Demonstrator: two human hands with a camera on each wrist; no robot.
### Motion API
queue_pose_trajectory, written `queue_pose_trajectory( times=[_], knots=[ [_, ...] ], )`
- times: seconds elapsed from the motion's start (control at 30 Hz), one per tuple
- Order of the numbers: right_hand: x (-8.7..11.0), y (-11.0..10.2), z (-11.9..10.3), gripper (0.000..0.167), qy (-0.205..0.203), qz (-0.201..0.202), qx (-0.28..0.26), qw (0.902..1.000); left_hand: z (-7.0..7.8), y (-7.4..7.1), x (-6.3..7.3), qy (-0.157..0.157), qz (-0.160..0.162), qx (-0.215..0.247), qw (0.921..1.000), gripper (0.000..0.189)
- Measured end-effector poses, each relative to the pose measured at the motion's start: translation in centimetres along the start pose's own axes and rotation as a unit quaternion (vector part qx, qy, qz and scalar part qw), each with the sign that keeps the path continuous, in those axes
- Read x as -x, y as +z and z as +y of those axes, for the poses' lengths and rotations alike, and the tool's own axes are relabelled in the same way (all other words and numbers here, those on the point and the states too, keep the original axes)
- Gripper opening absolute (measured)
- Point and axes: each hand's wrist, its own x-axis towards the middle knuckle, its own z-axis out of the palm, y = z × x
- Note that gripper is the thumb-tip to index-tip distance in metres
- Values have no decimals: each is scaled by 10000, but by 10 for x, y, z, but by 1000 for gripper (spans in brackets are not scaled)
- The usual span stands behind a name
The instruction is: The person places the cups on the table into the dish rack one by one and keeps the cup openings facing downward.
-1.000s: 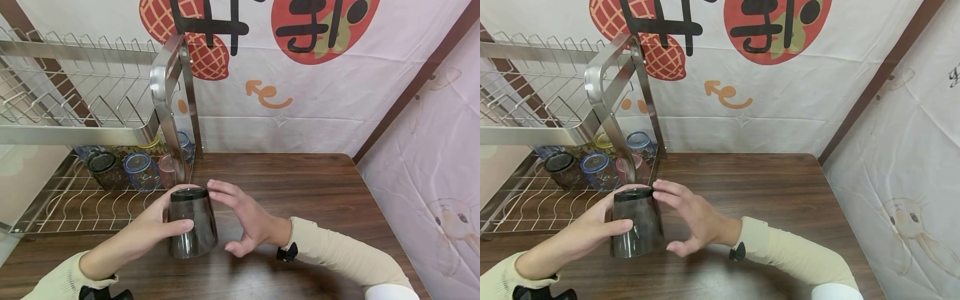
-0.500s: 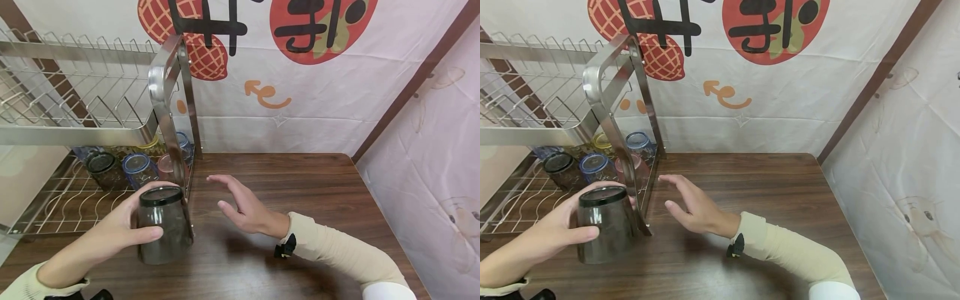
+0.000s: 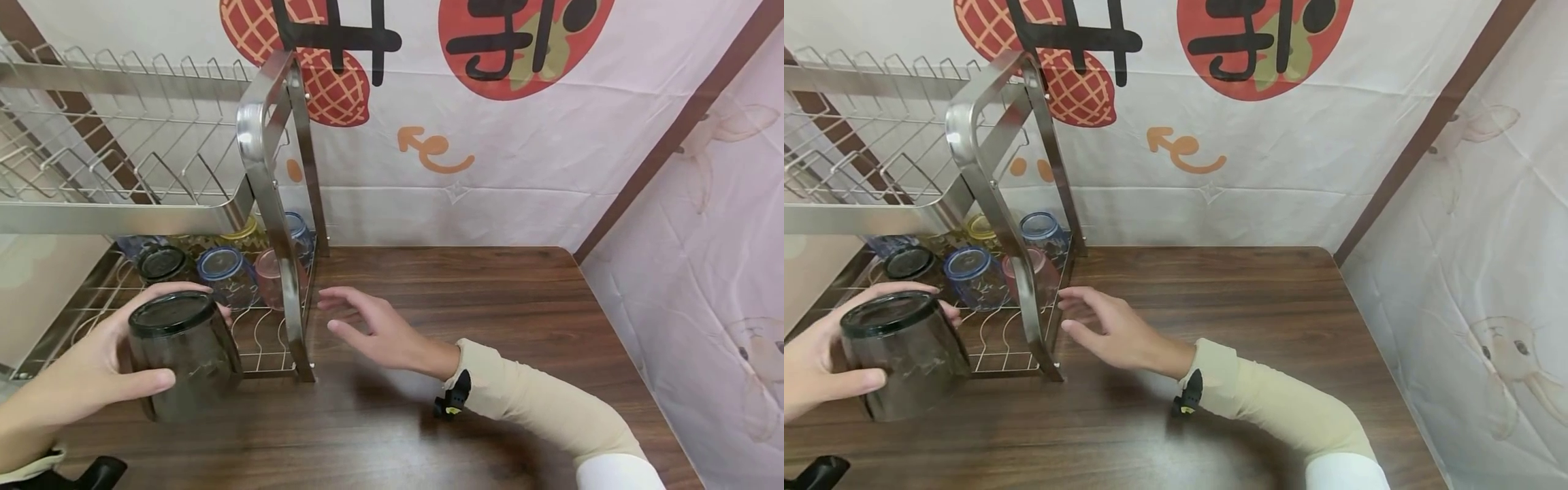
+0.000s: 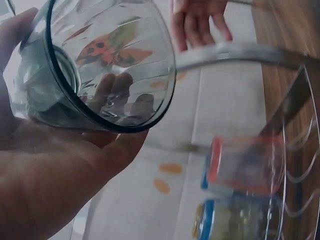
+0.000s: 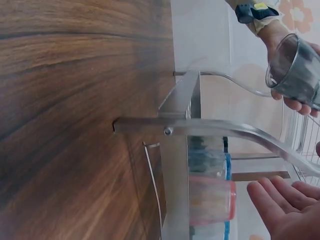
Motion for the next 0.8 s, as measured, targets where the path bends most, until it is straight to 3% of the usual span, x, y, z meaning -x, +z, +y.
queue_pose_trajectory(
  times=[0.03, 0.1, 0.2, 0.27, 0.4, 0.47, 0.6, 0.8],
  knots=[
    [-1, 2, 0, 42, 36, -71, -65, 9999, 0, -3, 2, -66, 118, -361, 9993, 89],
    [-3, 6, -1, 43, 101, -208, -136, 9996, -4, -9, 5, -38, 155, -365, 9992, 88],
    [-4, 13, -2, 45, 207, -364, -136, 9990, -9, -18, 7, 126, 178, -117, 9997, 83],
    [-5, 19, -2, 47, 315, -456, -170, 9983, -14, -25, 8, 428, 41, 611, 9972, 80],
    [-5, 28, -3, 50, 622, -589, -322, 9958, -17, -34, 11, 635, 380, 501, 9960, 82],
    [-6, 32, -2, 50, 721, -632, -404, 9946, -20, -37, 10, 989, 375, 704, 9919, 80],
    [-8, 38, -1, 43, 675, -536, -419, 9954, -26, -44, 12, 1319, 402, 1181, 9834, 72],
    [-14, 47, -1, 27, 476, -154, 48, 9987, -36, -55, 22, 1133, 1030, 1516, 9765, 70]
  ],
)
